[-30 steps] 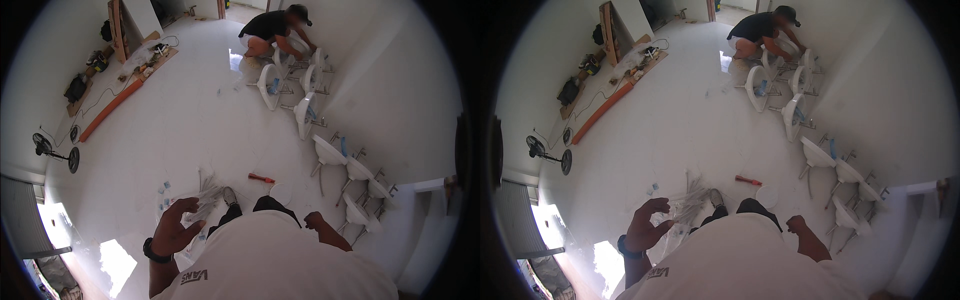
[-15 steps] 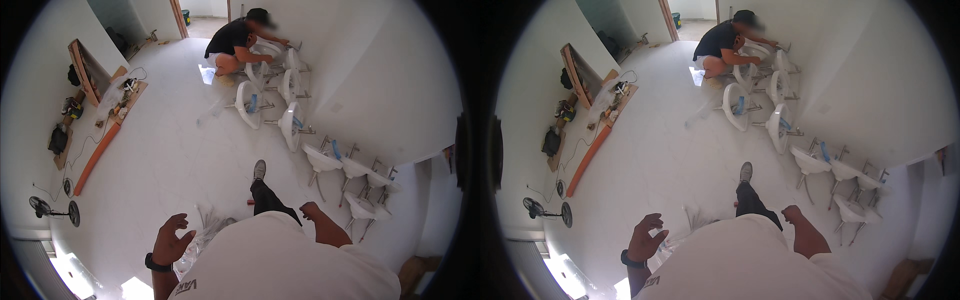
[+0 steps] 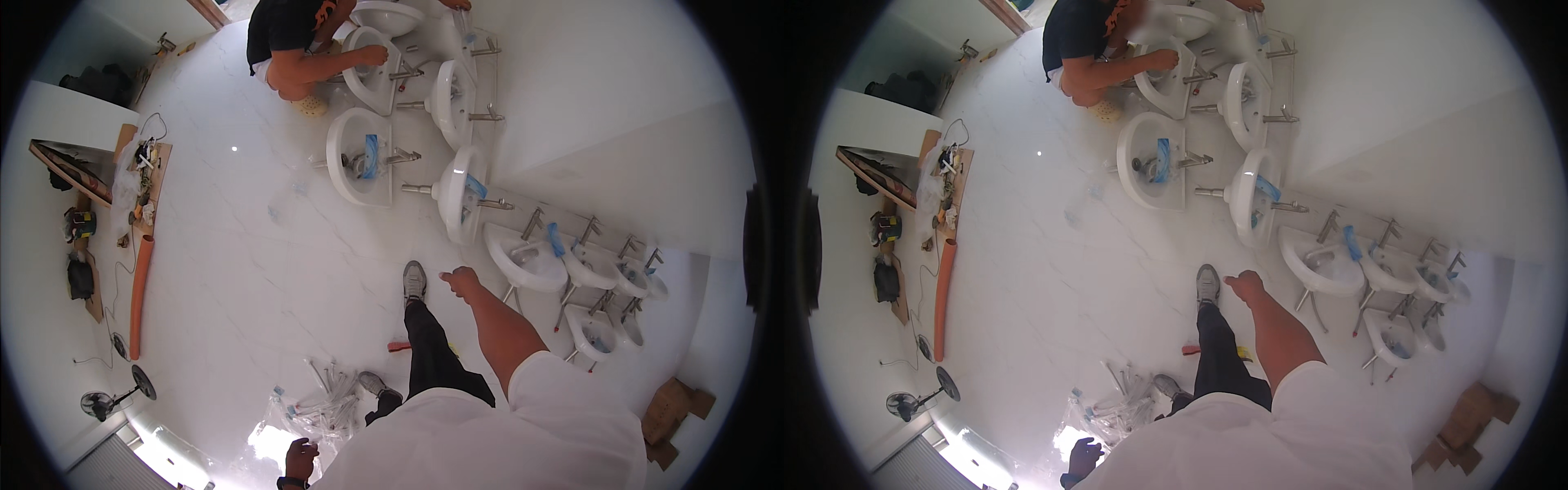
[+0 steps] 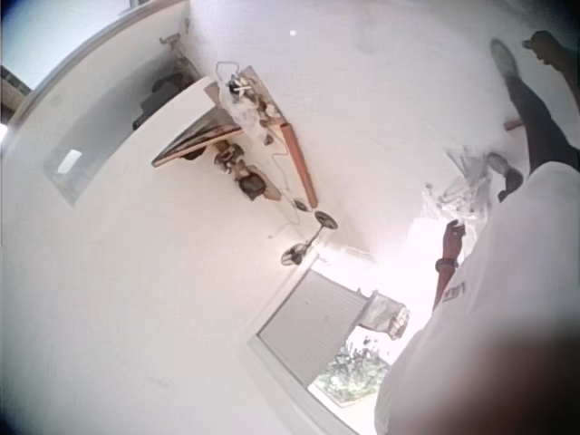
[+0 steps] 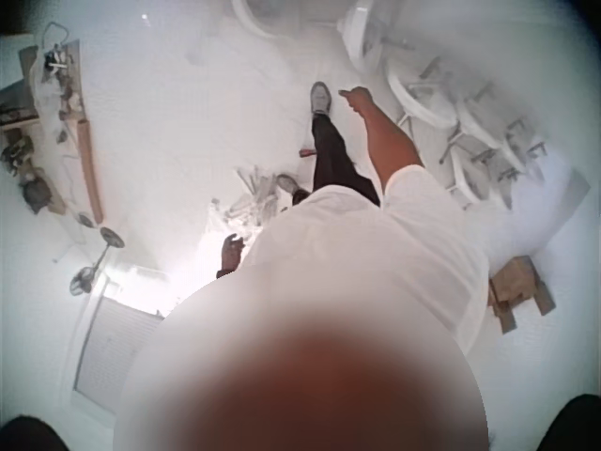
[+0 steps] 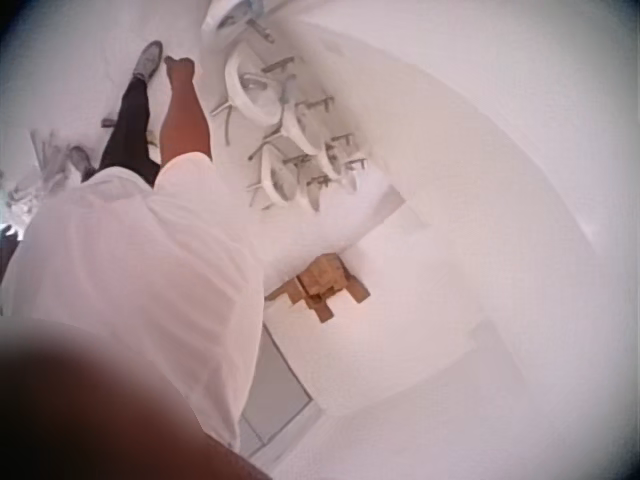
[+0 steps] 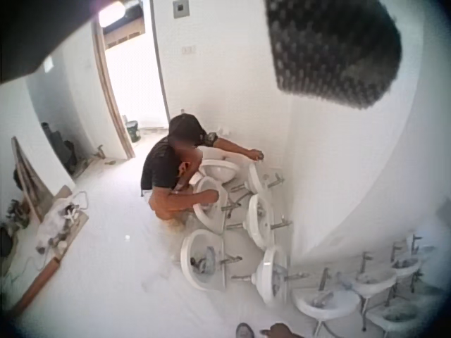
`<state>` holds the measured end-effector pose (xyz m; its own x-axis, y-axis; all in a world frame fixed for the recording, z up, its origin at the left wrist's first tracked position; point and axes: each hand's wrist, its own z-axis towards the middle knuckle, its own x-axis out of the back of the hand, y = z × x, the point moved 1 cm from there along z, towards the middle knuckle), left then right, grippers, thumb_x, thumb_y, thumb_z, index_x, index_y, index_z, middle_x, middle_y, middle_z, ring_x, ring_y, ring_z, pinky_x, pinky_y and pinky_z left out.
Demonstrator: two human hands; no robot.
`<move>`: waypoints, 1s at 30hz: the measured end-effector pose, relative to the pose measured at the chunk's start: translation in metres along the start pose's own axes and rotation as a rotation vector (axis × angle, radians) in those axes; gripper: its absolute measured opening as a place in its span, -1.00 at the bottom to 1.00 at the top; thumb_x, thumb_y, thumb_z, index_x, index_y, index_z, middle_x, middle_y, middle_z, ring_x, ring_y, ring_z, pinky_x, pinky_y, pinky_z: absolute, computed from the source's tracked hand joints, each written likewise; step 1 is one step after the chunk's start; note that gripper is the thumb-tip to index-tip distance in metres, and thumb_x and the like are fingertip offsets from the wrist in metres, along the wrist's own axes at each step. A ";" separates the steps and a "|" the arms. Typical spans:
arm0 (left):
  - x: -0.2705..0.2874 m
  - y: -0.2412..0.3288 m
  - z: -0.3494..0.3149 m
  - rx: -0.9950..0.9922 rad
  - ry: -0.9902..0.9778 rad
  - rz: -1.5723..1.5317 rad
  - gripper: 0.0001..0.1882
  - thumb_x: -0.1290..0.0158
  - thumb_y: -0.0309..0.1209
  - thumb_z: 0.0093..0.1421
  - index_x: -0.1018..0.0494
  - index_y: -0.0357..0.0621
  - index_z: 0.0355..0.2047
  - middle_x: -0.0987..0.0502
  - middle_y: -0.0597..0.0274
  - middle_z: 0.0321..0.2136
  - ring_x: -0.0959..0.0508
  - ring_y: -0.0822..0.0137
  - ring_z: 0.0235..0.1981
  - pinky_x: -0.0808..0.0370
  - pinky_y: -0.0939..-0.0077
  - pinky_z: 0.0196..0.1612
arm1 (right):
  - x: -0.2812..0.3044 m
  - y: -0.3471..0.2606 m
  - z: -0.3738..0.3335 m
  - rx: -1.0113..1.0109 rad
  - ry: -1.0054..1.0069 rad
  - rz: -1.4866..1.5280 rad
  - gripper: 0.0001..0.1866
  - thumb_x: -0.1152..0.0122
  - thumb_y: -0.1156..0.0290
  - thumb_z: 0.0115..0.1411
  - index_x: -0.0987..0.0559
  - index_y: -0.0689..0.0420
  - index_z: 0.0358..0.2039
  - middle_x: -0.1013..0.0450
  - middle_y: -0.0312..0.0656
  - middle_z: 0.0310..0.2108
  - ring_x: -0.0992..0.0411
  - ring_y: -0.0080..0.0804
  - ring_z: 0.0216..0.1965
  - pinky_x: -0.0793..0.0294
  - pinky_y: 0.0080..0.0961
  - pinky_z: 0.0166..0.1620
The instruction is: The person assembles a white ceramic sink by attaching a metal faucet and flexible hose. They insert the faucet through the sink, connect the hose, and tighten fittings by hand. The person then places the assembled sink among other sinks on the floor.
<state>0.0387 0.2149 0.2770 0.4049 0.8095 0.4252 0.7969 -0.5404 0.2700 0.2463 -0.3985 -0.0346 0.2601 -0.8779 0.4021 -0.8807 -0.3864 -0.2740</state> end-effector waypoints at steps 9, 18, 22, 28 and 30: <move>0.015 -0.032 -0.055 0.446 -0.236 0.054 -0.40 -0.10 -0.52 0.37 -0.22 -0.12 0.39 -0.56 0.07 0.03 -0.63 0.23 -0.01 -0.63 0.41 0.00 | 0.084 -0.109 0.161 0.053 0.434 0.219 -0.05 -0.64 -0.03 -0.07 -0.47 0.48 0.11 -0.54 0.26 0.07 -0.54 0.15 0.12 -0.51 -0.13 0.20; 0.013 0.000 -0.032 0.548 -0.193 0.036 -0.57 -0.06 -0.46 0.39 -0.33 -0.15 0.25 -0.58 0.09 -0.04 -0.64 0.22 -0.07 -0.64 0.36 -0.05 | 0.112 -0.116 0.255 -0.048 0.540 0.374 -0.24 -0.62 0.09 -0.11 -0.57 0.39 -0.02 -0.58 0.21 0.01 -0.58 0.14 0.06 -0.56 -0.14 0.16; 0.006 0.021 0.002 0.552 -0.194 0.051 -0.61 -0.07 -0.45 0.38 -0.36 -0.15 0.19 -0.59 0.10 -0.08 -0.64 0.22 -0.09 -0.63 0.35 -0.06 | 0.115 -0.123 0.250 -0.118 0.565 0.293 -0.30 -0.58 0.16 -0.12 -0.58 0.37 -0.04 -0.61 0.20 -0.04 -0.61 0.13 0.01 -0.60 -0.15 0.11; 0.003 0.036 0.050 0.471 -0.188 0.067 -0.67 -0.09 -0.42 0.36 -0.41 -0.15 0.11 -0.60 0.11 -0.13 -0.63 0.21 -0.12 -0.63 0.33 -0.07 | 0.135 -0.125 0.223 -0.202 0.530 0.382 -0.31 -0.61 0.22 -0.12 -0.62 0.40 -0.03 -0.63 0.15 -0.05 -0.64 0.00 -0.04 -0.64 -0.27 0.05; 0.003 0.038 0.066 0.437 -0.191 0.072 -0.69 -0.09 -0.41 0.35 -0.43 -0.15 0.08 -0.60 0.11 -0.14 -0.63 0.21 -0.13 -0.63 0.32 -0.08 | 0.140 -0.123 0.212 -0.182 0.515 0.404 -0.33 -0.61 0.22 -0.11 -0.64 0.41 -0.05 -0.64 0.14 -0.07 -0.65 -0.03 -0.06 -0.65 -0.28 0.03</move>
<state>0.0994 0.2120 0.2318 0.5082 0.8235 0.2522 0.8612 -0.4824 -0.1603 0.4753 -0.5339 -0.1298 -0.2856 -0.6794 0.6759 -0.9333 0.0370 -0.3573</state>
